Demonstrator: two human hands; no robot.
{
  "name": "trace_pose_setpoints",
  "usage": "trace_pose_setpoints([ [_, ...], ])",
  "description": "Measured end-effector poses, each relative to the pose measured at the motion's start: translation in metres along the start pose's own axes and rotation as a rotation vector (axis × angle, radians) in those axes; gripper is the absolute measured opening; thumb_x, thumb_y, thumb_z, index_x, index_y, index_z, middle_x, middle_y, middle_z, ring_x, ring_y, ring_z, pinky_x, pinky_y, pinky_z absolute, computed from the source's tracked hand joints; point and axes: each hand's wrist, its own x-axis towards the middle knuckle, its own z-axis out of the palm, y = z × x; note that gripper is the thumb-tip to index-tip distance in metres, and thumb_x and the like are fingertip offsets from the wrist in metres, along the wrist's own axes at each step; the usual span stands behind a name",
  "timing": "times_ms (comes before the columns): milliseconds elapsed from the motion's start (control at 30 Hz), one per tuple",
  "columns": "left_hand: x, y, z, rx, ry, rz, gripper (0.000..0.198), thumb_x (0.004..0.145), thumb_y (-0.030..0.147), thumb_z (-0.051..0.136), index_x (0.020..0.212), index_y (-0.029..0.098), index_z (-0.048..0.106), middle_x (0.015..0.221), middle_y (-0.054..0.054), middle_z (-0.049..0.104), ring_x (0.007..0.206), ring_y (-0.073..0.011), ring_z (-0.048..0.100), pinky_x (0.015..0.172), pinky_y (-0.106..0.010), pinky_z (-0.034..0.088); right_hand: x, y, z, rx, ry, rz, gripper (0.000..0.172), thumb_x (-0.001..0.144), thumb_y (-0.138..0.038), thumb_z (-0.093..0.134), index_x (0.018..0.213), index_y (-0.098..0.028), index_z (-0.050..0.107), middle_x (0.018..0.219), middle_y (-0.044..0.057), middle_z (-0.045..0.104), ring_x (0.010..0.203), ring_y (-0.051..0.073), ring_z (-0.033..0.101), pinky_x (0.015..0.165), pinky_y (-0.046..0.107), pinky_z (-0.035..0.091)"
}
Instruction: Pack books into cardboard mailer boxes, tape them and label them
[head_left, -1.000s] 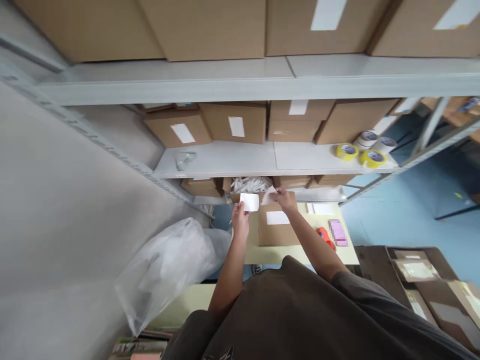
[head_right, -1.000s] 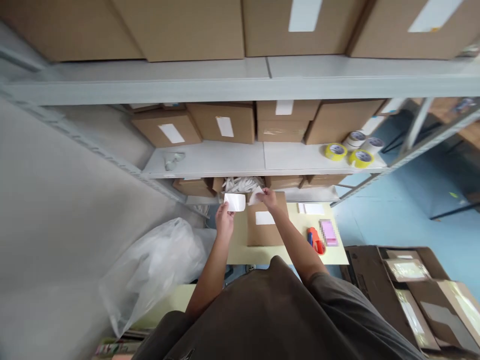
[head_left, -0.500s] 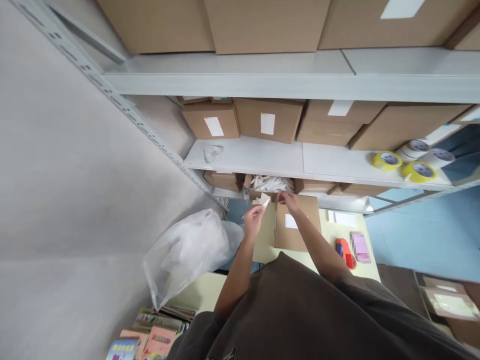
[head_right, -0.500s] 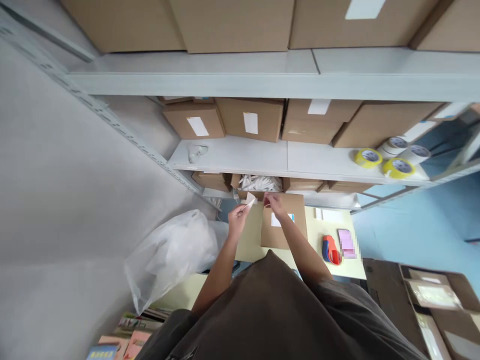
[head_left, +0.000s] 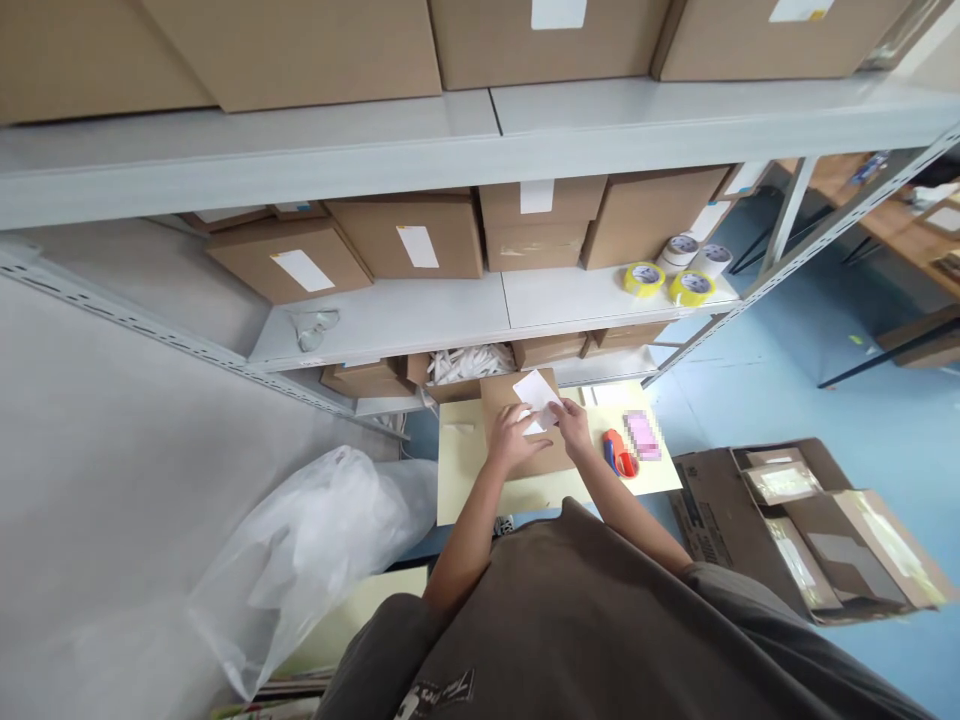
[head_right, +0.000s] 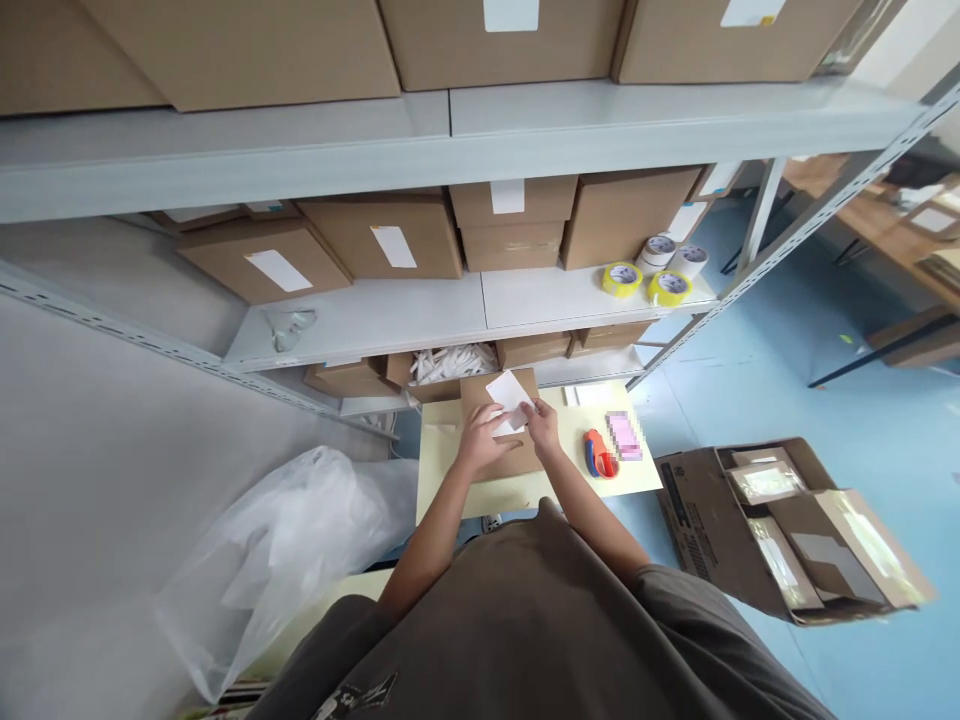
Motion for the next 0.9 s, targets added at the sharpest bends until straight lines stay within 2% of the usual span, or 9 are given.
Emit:
trace_pose_setpoints([
  [100, 0.006, -0.003, 0.001, -0.136, 0.287, -0.173, 0.05, 0.069, 0.047, 0.1, 0.11, 0.026, 0.082, 0.11, -0.012, 0.075, 0.109, -0.0302, 0.068, 0.098, -0.042, 0.054, -0.002, 0.004, -0.013, 0.018, -0.085, 0.053, 0.04, 0.071, -0.057, 0.079, 0.085, -0.021, 0.071, 0.08, 0.003, 0.072, 0.073, 0.019, 0.063, 0.069, 0.031, 0.053],
  [167, 0.013, -0.006, 0.001, -0.229, 0.393, -0.309, 0.043, 0.074, 0.052, 0.095, 0.102, 0.022, 0.081, 0.095, -0.009, 0.076, 0.09, -0.0242, 0.069, 0.083, -0.035, 0.053, -0.009, 0.008, -0.018, 0.056, -0.137, 0.09, 0.04, 0.069, -0.056, 0.082, 0.085, -0.02, 0.072, 0.084, 0.004, 0.073, 0.076, 0.019, 0.065, 0.073, 0.032, 0.055],
  [300, 0.021, -0.01, 0.004, -0.252, 0.347, -0.383, 0.038, 0.072, 0.053, 0.094, 0.073, 0.019, 0.076, 0.072, -0.004, 0.07, 0.067, -0.0166, 0.059, 0.067, -0.028, 0.045, -0.025, 0.023, -0.024, 0.144, -0.167, 0.192, 0.045, 0.066, -0.059, 0.085, 0.086, -0.021, 0.073, 0.09, 0.006, 0.075, 0.084, 0.021, 0.069, 0.076, 0.033, 0.058],
  [400, 0.021, -0.017, 0.012, -0.206, 0.321, -0.357, 0.034, 0.068, 0.048, 0.094, 0.067, 0.021, 0.075, 0.065, -0.002, 0.068, 0.062, -0.0155, 0.055, 0.064, -0.028, 0.042, -0.031, 0.04, -0.034, 0.149, -0.134, 0.231, 0.046, 0.065, -0.059, 0.087, 0.087, -0.021, 0.073, 0.089, 0.007, 0.074, 0.084, 0.021, 0.07, 0.074, 0.033, 0.059],
  [467, 0.021, -0.026, 0.021, -0.157, 0.269, -0.341, 0.031, 0.066, 0.046, 0.094, 0.065, 0.021, 0.075, 0.063, -0.002, 0.069, 0.062, -0.0162, 0.055, 0.064, -0.028, 0.042, -0.031, 0.052, -0.045, 0.103, -0.101, 0.24, 0.044, 0.065, -0.055, 0.087, 0.087, -0.02, 0.073, 0.083, 0.005, 0.072, 0.077, 0.02, 0.069, 0.07, 0.032, 0.058],
  [567, 0.02, -0.044, 0.039, -0.044, 0.165, -0.359, 0.029, 0.068, 0.048, 0.09, 0.065, 0.023, 0.076, 0.068, -0.004, 0.073, 0.065, -0.0191, 0.06, 0.068, -0.03, 0.044, -0.03, 0.068, -0.064, -0.015, -0.018, 0.255, 0.043, 0.063, -0.042, 0.089, 0.095, -0.02, 0.07, 0.068, -0.003, 0.065, 0.064, 0.017, 0.064, 0.064, 0.031, 0.054],
  [667, 0.018, -0.063, 0.059, 0.111, 0.095, -0.403, 0.024, 0.072, 0.047, 0.086, 0.067, 0.025, 0.077, 0.079, -0.006, 0.079, 0.077, -0.0231, 0.067, 0.077, -0.033, 0.048, -0.028, 0.082, -0.08, -0.165, 0.051, 0.264, 0.043, 0.065, -0.029, 0.086, 0.101, -0.023, 0.063, 0.062, -0.008, 0.062, 0.06, 0.018, 0.066, 0.061, 0.029, 0.052],
  [800, 0.011, -0.081, 0.078, 0.38, 0.015, -0.425, 0.018, 0.082, 0.04, 0.078, 0.073, 0.024, 0.081, 0.094, -0.01, 0.082, 0.094, -0.0269, 0.071, 0.087, -0.035, 0.049, -0.027, 0.096, -0.092, -0.357, 0.109, 0.287, 0.035, 0.069, -0.021, 0.082, 0.092, -0.026, 0.056, 0.061, -0.008, 0.063, 0.055, 0.018, 0.066, 0.057, 0.026, 0.047],
  [900, 0.003, -0.091, 0.085, 0.498, 0.002, -0.436, 0.019, 0.09, 0.036, 0.071, 0.086, 0.023, 0.085, 0.107, -0.012, 0.082, 0.1, -0.027, 0.071, 0.09, -0.035, 0.048, -0.024, 0.106, -0.094, -0.44, 0.106, 0.308, 0.033, 0.073, -0.021, 0.081, 0.087, -0.027, 0.052, 0.059, -0.009, 0.062, 0.053, 0.018, 0.066, 0.056, 0.026, 0.046],
])
